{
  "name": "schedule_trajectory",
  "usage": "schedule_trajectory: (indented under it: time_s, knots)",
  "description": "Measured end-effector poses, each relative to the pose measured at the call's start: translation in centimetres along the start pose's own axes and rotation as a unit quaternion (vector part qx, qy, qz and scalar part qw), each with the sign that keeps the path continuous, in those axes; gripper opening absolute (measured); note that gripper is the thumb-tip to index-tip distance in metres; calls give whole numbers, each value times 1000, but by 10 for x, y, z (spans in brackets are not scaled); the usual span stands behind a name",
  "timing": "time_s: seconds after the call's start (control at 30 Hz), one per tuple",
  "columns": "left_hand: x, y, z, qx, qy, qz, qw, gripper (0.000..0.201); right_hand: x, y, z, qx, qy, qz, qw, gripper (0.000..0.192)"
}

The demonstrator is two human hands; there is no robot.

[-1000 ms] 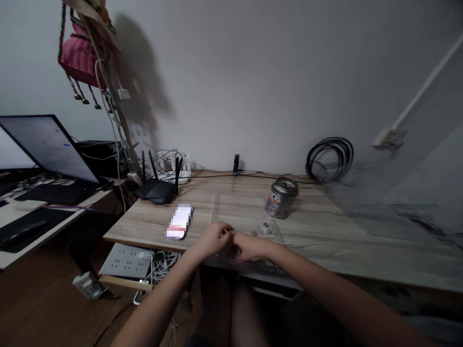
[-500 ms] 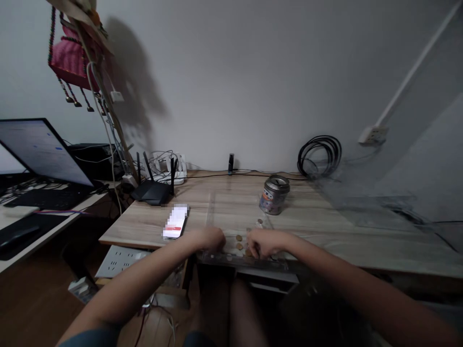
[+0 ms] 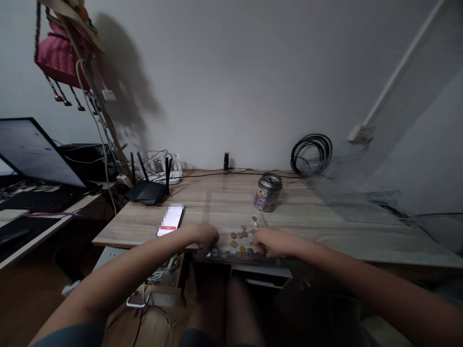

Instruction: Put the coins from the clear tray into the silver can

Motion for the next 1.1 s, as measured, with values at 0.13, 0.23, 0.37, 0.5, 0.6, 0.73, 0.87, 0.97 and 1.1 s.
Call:
schedule_trajectory:
  time_s: [0.13, 0.23, 0.37, 0.5, 0.6, 0.73, 0.87, 0.97, 1.1]
  knots:
    - [-2, -2, 4, -12, -6, 9, 1000, 28, -1, -5, 1, -47, -4, 13, 999, 24]
    - [-5, -4, 5, -7, 8, 31, 999, 23, 2, -9, 3, -84, -43, 16, 995, 23]
    - [-12, -11, 4, 53, 111, 46, 991, 14, 12, -18, -5, 9, -187, -24, 982, 15]
    - [-13, -33, 0, 216, 485, 52, 846, 4, 14, -28, -30, 181, -345, -60, 919, 17]
    - [-1, -57, -3, 268, 784, 103, 550, 3, 2, -41, -46, 223, -400, -68, 886, 25]
    - [17, -79, -5, 206, 915, 127, 324, 15, 1, -49, -60, 252, -355, -26, 900, 21]
    - [22, -84, 1, 172, 931, 147, 286, 23, 54, -20, -91, 405, -243, 115, 874, 23]
    - [21, -87, 5, 167, 930, 161, 286, 26, 109, 8, -116, 446, -188, 327, 812, 29]
    - [20, -87, 7, 230, 924, 127, 277, 20, 144, 12, -134, 400, -156, 429, 795, 24]
Point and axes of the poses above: each hand's wrist, its own y-axis away from the middle knuckle, its own z-axis out of the palm, x = y × z, the point moved 2 cm from there along -y, towards the middle knuckle, and after that the axes turned 10 degrees about -x, right-handed, at the moved point
